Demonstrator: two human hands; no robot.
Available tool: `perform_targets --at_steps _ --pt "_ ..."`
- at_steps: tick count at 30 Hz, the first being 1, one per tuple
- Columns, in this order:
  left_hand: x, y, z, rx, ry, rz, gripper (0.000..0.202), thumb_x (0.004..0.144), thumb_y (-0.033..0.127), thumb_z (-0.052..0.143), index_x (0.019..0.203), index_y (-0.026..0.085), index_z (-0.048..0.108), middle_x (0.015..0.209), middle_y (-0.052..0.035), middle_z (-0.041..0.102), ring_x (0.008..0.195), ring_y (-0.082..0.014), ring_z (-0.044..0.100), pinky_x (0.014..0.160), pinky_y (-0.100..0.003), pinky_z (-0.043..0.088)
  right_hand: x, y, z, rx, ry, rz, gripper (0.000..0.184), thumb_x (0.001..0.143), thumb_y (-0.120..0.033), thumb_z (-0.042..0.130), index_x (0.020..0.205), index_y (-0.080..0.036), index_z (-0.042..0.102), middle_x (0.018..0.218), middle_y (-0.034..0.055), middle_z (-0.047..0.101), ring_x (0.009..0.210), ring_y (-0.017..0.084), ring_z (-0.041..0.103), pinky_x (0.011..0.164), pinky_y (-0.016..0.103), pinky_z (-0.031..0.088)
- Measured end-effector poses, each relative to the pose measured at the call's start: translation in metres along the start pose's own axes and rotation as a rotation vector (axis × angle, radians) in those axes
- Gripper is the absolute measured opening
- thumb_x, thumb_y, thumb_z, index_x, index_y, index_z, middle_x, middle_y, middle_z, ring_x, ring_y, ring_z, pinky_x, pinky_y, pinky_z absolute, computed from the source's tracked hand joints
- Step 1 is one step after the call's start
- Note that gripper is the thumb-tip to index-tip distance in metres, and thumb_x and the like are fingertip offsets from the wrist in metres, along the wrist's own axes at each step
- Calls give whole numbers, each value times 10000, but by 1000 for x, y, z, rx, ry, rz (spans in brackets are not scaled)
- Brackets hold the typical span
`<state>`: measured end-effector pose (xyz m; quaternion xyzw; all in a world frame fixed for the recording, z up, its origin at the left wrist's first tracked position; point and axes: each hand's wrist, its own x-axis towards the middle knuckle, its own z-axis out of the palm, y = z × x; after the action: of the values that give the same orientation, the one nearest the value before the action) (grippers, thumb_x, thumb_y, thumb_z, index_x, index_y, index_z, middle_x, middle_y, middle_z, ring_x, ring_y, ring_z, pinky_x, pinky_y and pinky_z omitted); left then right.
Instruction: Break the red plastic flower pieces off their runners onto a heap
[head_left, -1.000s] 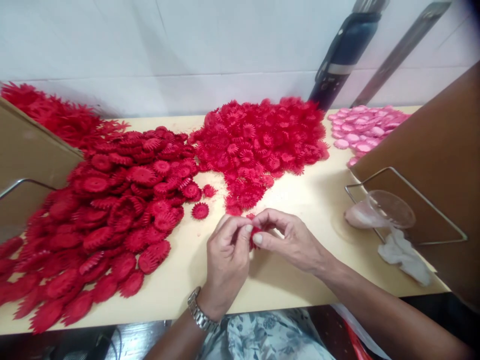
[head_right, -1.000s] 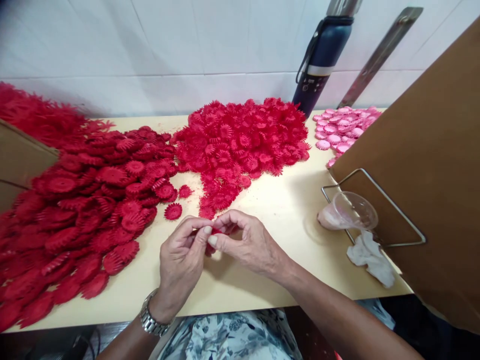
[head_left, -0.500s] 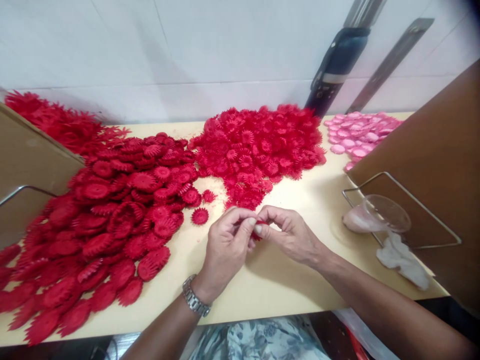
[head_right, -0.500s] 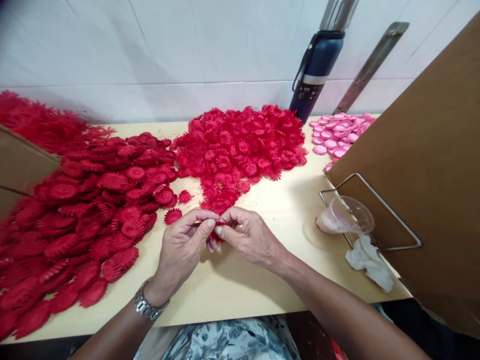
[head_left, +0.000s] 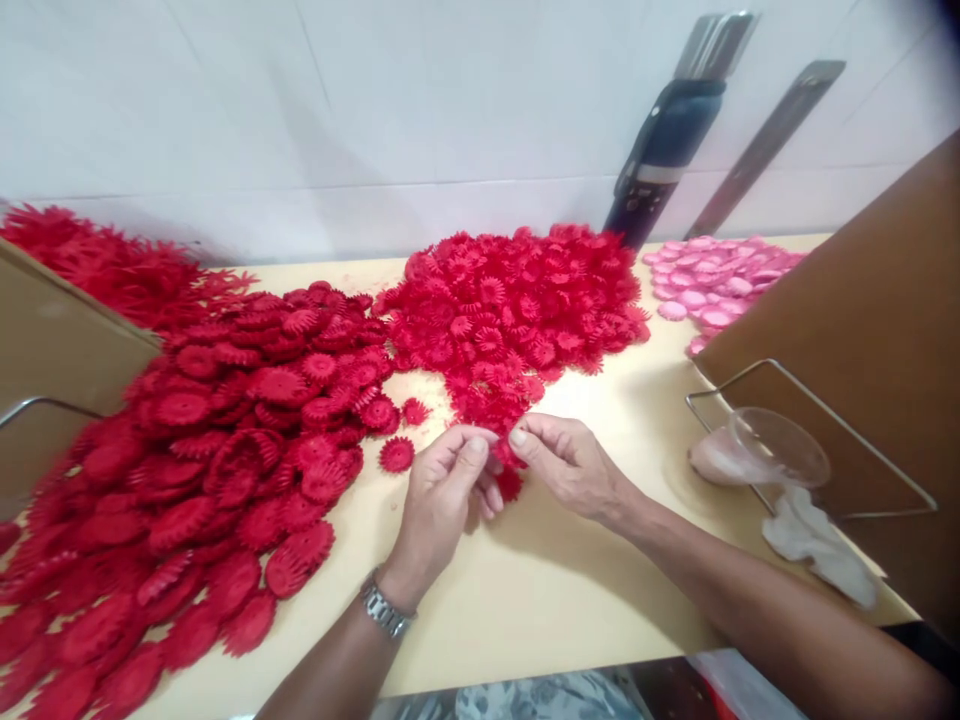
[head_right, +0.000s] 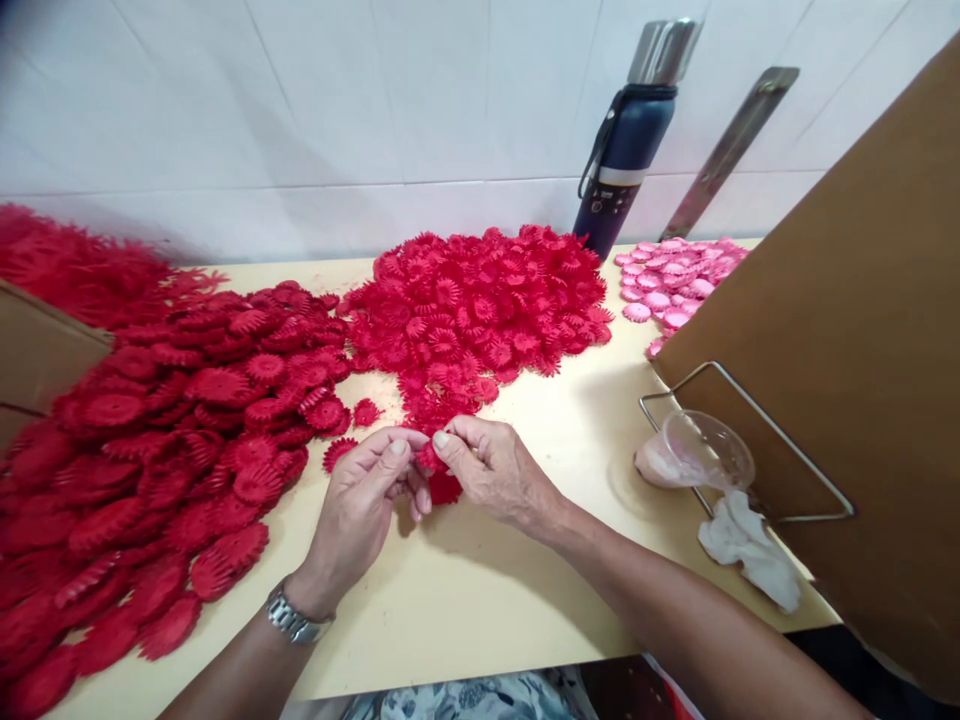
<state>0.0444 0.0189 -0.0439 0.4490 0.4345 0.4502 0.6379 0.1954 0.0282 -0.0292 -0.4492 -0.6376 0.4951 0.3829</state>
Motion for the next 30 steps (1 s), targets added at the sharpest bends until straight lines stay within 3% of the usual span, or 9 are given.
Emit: perform_targets --at_steps 4,10,14,18,20,22,25,30 --pt "-1 5 4 -133 -80 -96 231 780 387 570 772 157 549 638 19 569 428 -82 534 385 -190 376 2 2 3 -58 -10 -53 359 905 -395 356 624 -186 429 552 -8 527 483 93 471 478 227 387" --pt "-2 4 8 -128 32 -80 233 693 340 656 759 152 534 477 46 526 377 -84 487 376 -182 355 5 8 10 -331 141 -201 379 898 -326 344 546 -189 364 485 -29 415 443 75 373 421 207 315" --pt "-1 3 8 -142 83 -86 212 687 320 638 691 159 501 471 49 519 360 -73 464 363 -174 328 7 10 13 -365 129 -216 416 915 -319 326 528 -183 396 468 -23 425 446 79 384 436 212 334" --pt "0 2 6 -183 102 -90 193 701 289 600 640 164 467 477 61 494 339 -50 415 351 -162 300 6 10 11 -447 162 -332 303 896 -330 402 688 -168 551 604 14 543 566 113 486 548 247 415" --pt "0 1 5 -193 87 -89 186 709 281 592 638 167 464 463 65 482 346 -51 410 356 -161 301 6 10 8 -447 208 -414 195 863 -328 469 817 -168 570 698 32 572 640 132 517 597 264 440" --pt "-1 1 5 -197 68 -91 186 712 286 595 644 168 468 454 63 481 348 -55 406 358 -163 298 6 8 6 -414 189 -469 155 850 -302 493 810 -170 564 707 34 567 655 136 520 605 268 446" --pt "-2 1 6 -178 28 -71 195 743 325 589 691 167 488 450 54 493 372 -65 429 389 -172 321 5 7 4 -345 144 -462 184 858 -251 478 702 -177 541 654 20 543 618 128 507 585 262 435" --pt "-3 -1 7 -102 -13 -11 224 741 345 621 815 170 503 480 41 537 436 -88 497 454 -187 375 4 9 6 -290 245 -377 186 857 -248 481 692 -183 537 651 9 537 597 121 503 578 264 426"
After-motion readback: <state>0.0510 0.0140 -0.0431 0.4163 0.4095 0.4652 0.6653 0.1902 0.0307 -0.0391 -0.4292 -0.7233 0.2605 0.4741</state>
